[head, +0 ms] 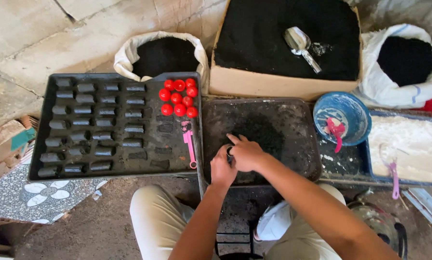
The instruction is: The person scoops a black granular substance from a tray and packs it into a small cylindrical mold held in the left hand. They repeatedly press the material into the mold using their right hand and a small metal tool to compact it.
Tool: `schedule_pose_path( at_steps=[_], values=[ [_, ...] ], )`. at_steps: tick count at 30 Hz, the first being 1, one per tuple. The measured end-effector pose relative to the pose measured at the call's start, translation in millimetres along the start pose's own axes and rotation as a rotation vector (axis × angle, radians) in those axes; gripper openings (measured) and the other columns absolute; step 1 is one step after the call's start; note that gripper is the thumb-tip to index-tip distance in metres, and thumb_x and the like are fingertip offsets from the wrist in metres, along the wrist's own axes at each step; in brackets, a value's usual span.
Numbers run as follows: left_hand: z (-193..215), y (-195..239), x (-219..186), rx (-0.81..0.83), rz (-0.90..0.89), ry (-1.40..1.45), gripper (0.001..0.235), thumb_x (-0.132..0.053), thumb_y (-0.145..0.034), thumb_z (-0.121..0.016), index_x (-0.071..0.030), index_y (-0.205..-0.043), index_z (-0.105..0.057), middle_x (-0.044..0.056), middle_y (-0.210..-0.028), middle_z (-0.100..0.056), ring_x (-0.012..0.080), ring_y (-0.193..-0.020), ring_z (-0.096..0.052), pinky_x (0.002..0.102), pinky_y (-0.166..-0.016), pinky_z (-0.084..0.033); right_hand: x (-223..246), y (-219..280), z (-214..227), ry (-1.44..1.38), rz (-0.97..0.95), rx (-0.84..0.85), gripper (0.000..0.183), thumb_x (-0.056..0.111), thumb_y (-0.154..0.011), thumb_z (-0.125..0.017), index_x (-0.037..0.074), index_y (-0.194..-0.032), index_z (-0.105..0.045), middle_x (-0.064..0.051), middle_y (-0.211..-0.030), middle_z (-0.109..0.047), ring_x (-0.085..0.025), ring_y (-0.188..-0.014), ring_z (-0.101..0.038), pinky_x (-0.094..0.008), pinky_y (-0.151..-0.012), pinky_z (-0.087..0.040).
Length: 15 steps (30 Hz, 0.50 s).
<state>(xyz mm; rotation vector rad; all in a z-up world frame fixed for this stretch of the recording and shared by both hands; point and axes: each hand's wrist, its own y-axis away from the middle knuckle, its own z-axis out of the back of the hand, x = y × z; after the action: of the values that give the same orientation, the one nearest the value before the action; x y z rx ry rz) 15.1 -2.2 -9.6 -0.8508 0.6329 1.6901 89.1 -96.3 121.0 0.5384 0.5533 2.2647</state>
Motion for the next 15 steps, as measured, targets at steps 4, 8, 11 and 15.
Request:
schedule_pose_path(
  at_steps=[4,8,11,15],
  values=[
    [4,-2,-6,-0.026,-0.01,-0.016,0.039,-0.025,-0.098,-0.066,-0.007,-0.131,-0.057,0.018,-0.122,-0.067,0.0431,-0.096,-0.073,0.055,-0.08,-0.063,-12,43,33,-0.37,0.051,-0.102,0.042,0.006,-0.086,-0.06,0.001,-0.125,-0.074,-0.025,-0.159,-0.041,-0.054,-0.14,-0.041,-0.057,-0.107,-0.048],
    [14,3,-18,-0.044,-0.023,0.016,0.038,-0.029,-0.099,-0.067,-0.007,-0.129,-0.058,0.02,-0.115,-0.069,0.0442,-0.093,-0.074,0.057,-0.075,-0.064,-75,34,-6,-0.672,0.034,-0.533,0.027,0.009,-0.085,-0.069,0.003,-0.111,-0.077,-0.025,-0.121,-0.072,-0.046,-0.12,-0.063,-0.053,-0.103,-0.05],
    [9,3,-13,-0.069,-0.035,0.025,0.037,-0.029,-0.098,-0.069,-0.007,-0.127,-0.06,0.021,-0.11,-0.071,0.0456,-0.092,-0.073,0.059,-0.074,-0.064,-128,11,-50,-0.522,-0.278,-0.632,0.034,0.021,-0.091,-0.07,0.011,-0.123,-0.075,-0.015,-0.125,-0.073,-0.035,-0.123,-0.066,-0.044,-0.104,-0.053],
    [7,2,-12,-0.083,-0.028,0.027,0.039,-0.033,-0.098,-0.069,-0.007,-0.126,-0.062,0.02,-0.108,-0.072,0.0445,-0.091,-0.074,0.058,-0.074,-0.063,-132,11,-58,-0.424,-0.285,-0.609,0.044,0.025,-0.092,-0.07,0.009,-0.133,-0.07,-0.02,-0.137,-0.065,-0.037,-0.133,-0.059,-0.046,-0.113,-0.048]
  ],
)
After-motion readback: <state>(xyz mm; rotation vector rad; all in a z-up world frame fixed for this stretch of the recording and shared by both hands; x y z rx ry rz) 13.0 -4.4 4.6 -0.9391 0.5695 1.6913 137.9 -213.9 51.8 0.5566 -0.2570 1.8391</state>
